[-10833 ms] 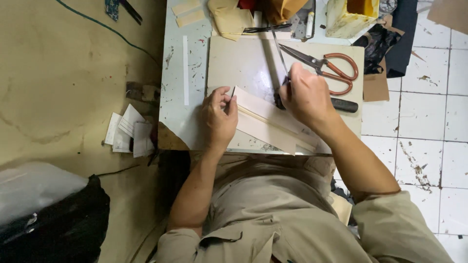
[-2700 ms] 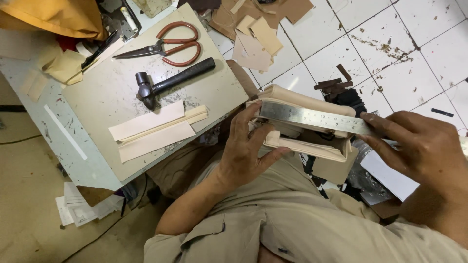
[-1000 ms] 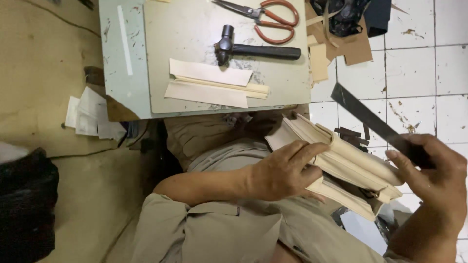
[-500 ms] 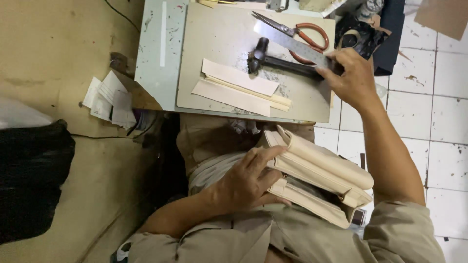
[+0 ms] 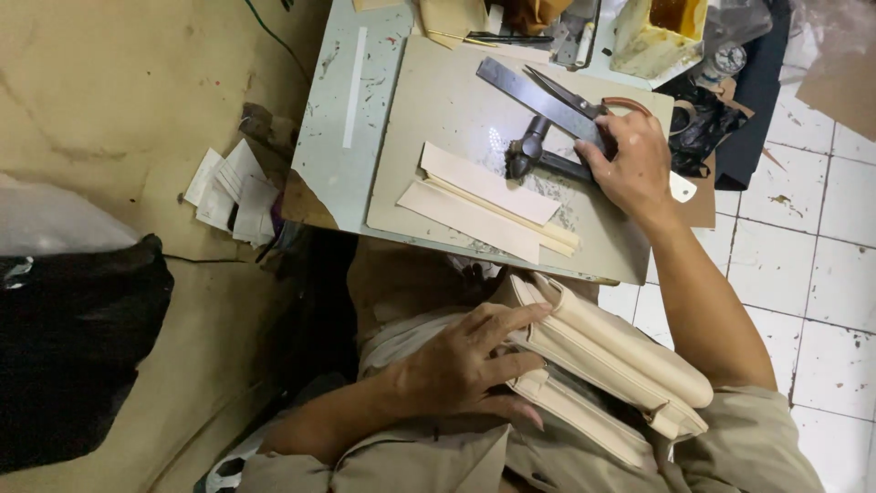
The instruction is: The person measures and marks a strip of light-colored material with a ruler and pen, then cuts it with scissors. They apply glue to the strip and attach it to a white frame-like piece. The person then measures a light-colored handbag with the ruler and fits the prepared strip into a slot on the bag.
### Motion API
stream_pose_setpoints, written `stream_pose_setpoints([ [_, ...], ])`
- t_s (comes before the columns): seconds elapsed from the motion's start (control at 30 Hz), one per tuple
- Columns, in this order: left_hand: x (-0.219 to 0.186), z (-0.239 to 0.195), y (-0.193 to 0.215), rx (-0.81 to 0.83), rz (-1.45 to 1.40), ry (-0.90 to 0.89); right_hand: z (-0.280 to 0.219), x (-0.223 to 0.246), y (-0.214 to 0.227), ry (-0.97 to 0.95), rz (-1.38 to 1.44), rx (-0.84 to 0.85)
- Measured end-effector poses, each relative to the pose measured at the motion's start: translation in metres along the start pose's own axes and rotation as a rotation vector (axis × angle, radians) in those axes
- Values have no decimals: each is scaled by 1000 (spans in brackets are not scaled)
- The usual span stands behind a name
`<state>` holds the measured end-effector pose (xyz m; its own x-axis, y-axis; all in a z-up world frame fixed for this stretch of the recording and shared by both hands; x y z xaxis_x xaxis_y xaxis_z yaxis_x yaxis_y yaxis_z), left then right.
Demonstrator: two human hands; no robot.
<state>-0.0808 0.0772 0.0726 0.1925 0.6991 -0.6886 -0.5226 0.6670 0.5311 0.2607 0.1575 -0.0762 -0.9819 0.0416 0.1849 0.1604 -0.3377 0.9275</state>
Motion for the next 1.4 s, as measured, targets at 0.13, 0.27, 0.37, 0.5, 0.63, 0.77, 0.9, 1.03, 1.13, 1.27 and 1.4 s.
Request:
stream_pose_setpoints([
  [0.13, 5, 5, 4, 3, -70, -9, 1, 20, 22, 26, -56, -40],
  [0.27, 9, 14, 11, -28, -98, -18, 14, 71, 51, 25, 132, -53],
  [0.37, 28, 27, 12, -70, -16, -16, 19, 125, 70, 187, 292, -114],
  [0.5, 65, 61, 15, -238, 247, -103, 21, 166, 90, 260, 618, -120],
  [0.63, 70, 85, -3, -324, 511, -293, 26, 160, 74, 158, 860, 65],
  [0.77, 66, 82, -12, -293, 420, -350, 27, 146, 44, -11, 1054, 228],
  [0.9, 83, 72, -12, -237, 346, -373, 25, 131, 53, -141, 1094, 92],
  [1.03, 183, 85, 29, -437, 395, -200, 14, 99, 44, -147, 1039, -65],
  [1.13, 263, 130, 98, -354, 561, 258, 14, 109, 66, -165, 1016, -8],
  [1.27, 365, 159, 132, -411, 601, 484, 6, 106, 71, -165, 933, -4],
  [1.4, 426, 171, 132, -261, 739, 773, 0, 100, 72, -166, 824, 48],
])
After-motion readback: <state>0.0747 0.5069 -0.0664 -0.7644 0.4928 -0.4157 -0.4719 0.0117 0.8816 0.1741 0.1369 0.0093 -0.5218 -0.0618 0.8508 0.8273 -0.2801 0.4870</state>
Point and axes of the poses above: each hand's wrist, its own z-axis towards the middle knuckle, its own y-axis out of the back of the hand, x = y × z, the point moved 8 cm from there along z, towards the middle knuckle, and after that the axes turned 8 degrees about y, right-handed, at the moved point
